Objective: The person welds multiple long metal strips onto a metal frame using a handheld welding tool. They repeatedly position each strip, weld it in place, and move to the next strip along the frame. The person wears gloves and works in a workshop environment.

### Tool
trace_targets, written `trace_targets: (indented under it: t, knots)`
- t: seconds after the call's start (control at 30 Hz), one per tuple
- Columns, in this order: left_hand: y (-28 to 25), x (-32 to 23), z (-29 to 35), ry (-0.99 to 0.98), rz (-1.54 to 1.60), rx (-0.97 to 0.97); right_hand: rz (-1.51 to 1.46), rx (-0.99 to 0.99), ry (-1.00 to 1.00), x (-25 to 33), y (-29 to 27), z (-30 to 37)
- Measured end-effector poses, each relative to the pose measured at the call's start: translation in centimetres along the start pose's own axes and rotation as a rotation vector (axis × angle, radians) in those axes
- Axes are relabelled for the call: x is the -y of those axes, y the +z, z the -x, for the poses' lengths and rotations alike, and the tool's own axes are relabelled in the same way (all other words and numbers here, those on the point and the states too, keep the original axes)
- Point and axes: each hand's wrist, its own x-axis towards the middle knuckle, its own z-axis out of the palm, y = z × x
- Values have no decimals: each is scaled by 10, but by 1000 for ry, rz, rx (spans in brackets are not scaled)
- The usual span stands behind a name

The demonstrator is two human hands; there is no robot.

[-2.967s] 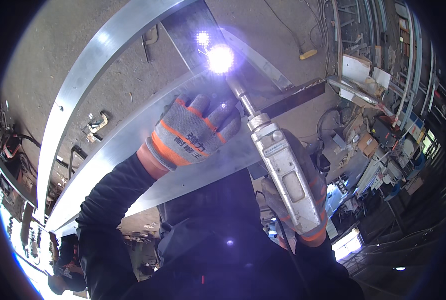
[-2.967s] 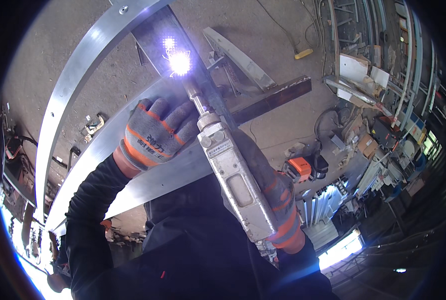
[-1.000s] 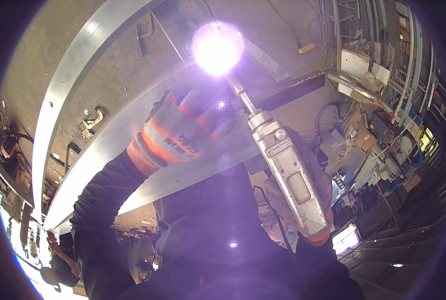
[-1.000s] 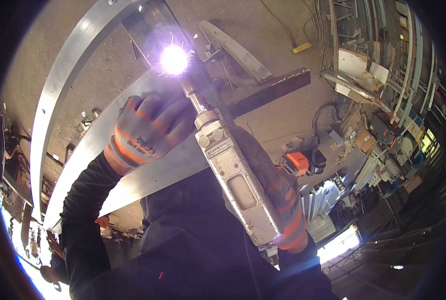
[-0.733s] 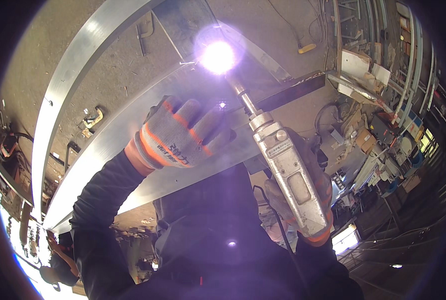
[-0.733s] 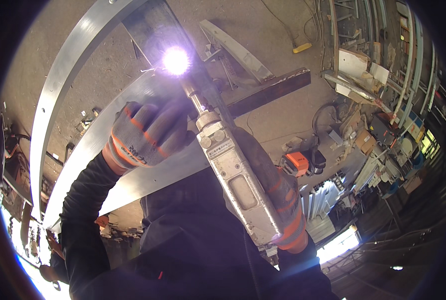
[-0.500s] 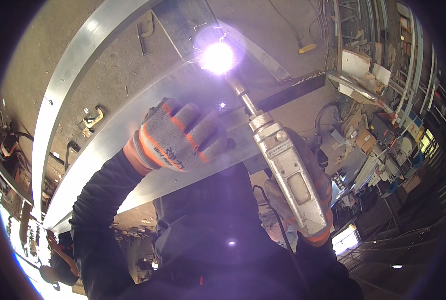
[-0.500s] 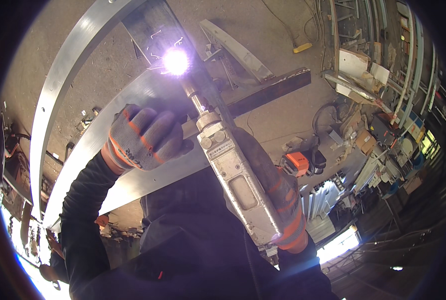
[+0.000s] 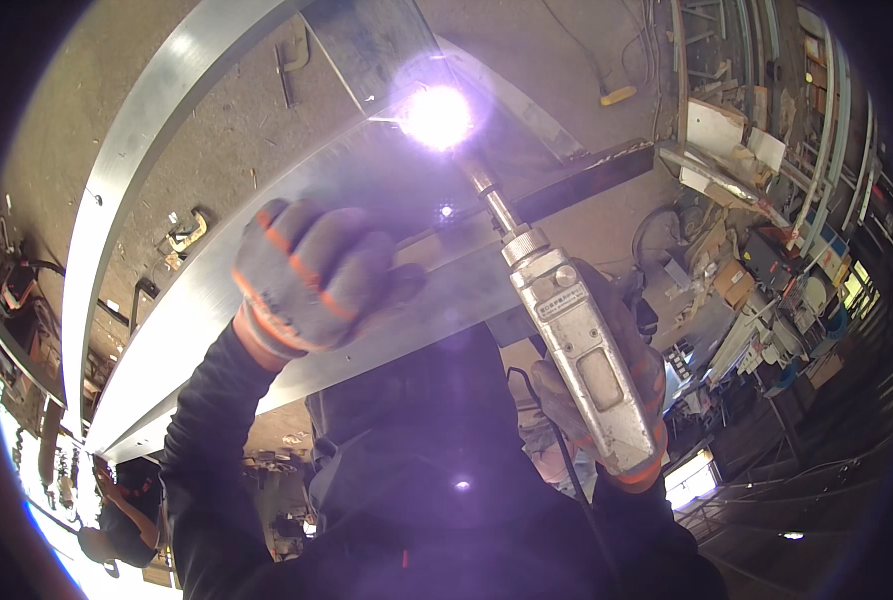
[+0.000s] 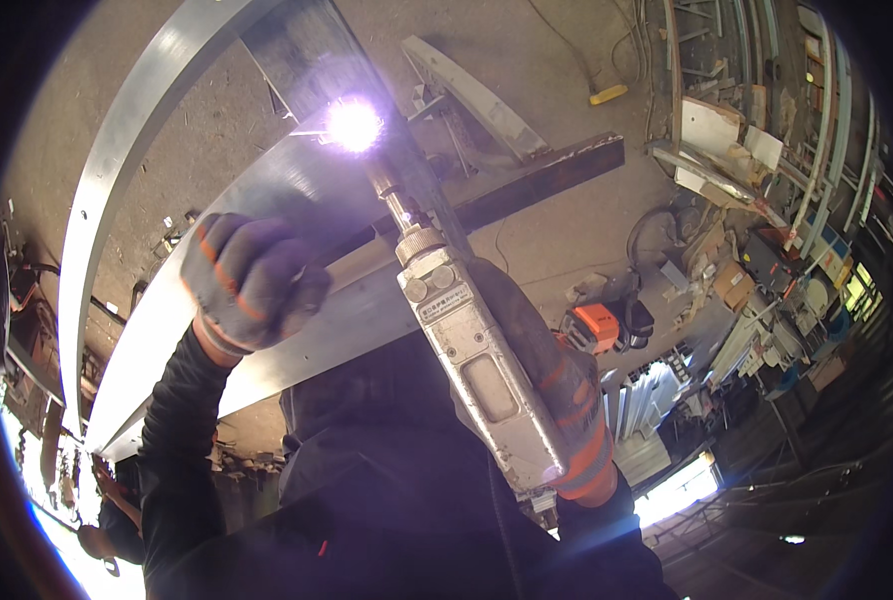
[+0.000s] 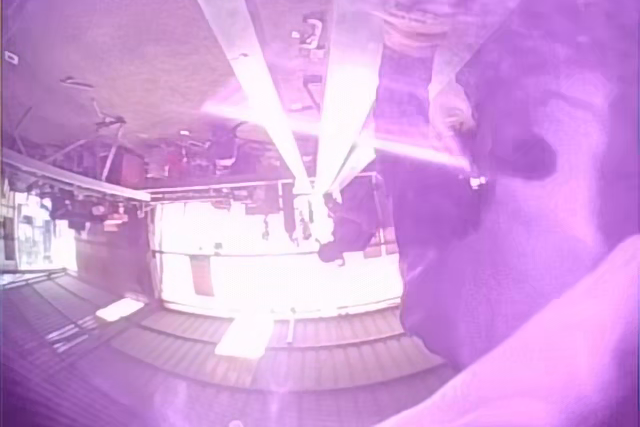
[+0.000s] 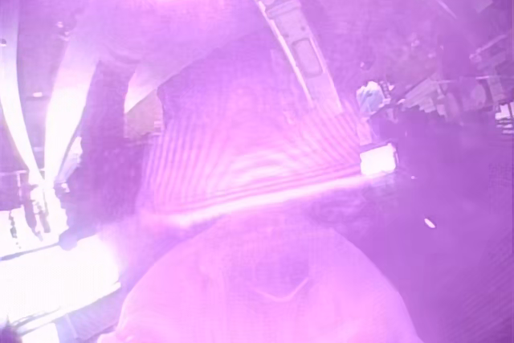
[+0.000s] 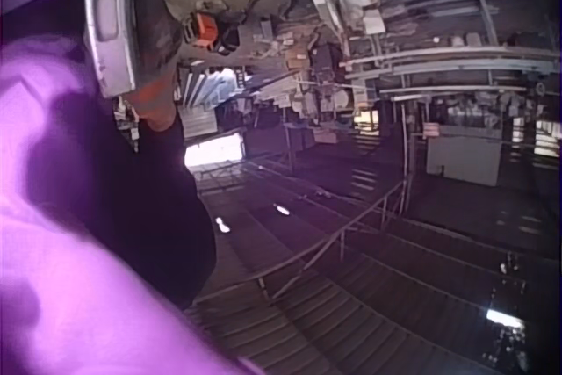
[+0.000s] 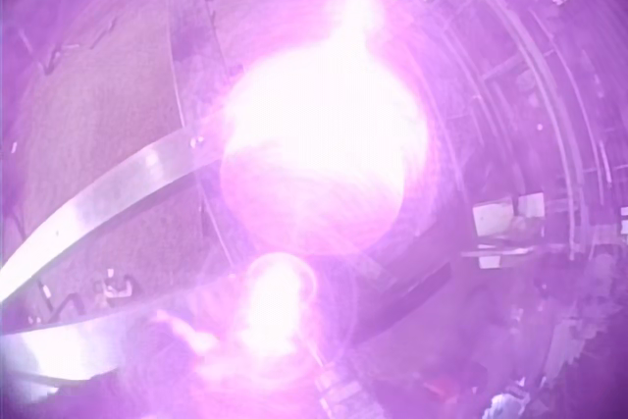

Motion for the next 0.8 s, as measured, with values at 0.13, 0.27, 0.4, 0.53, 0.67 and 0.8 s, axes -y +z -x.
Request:
trace_targets:
  t: [0.13, 0.27, 0.4, 0.53, 0.67, 0.8]
  knots:
    - [-16, 4, 31, -234, -34, -149, 5, -5, 1, 0, -2, 1]
    - [-24, 7, 56, -462, -174, -199, 14, -9, 1, 0, -3, 2]
    - [-19, 5, 65, -466, -266, -181, 22, -17, -1, 0, -3, 2]
    - [-19, 4, 67, -508, -220, -192, 24, -33, -5, 0, 0, 1]
    - [-20, 4, 67, -497, -227, -189, 16, -61, -15, -2, 3, 0]
    - [-19, 4, 66, -500, -221, -203, 84, -73, -41, -2, 0, 0]
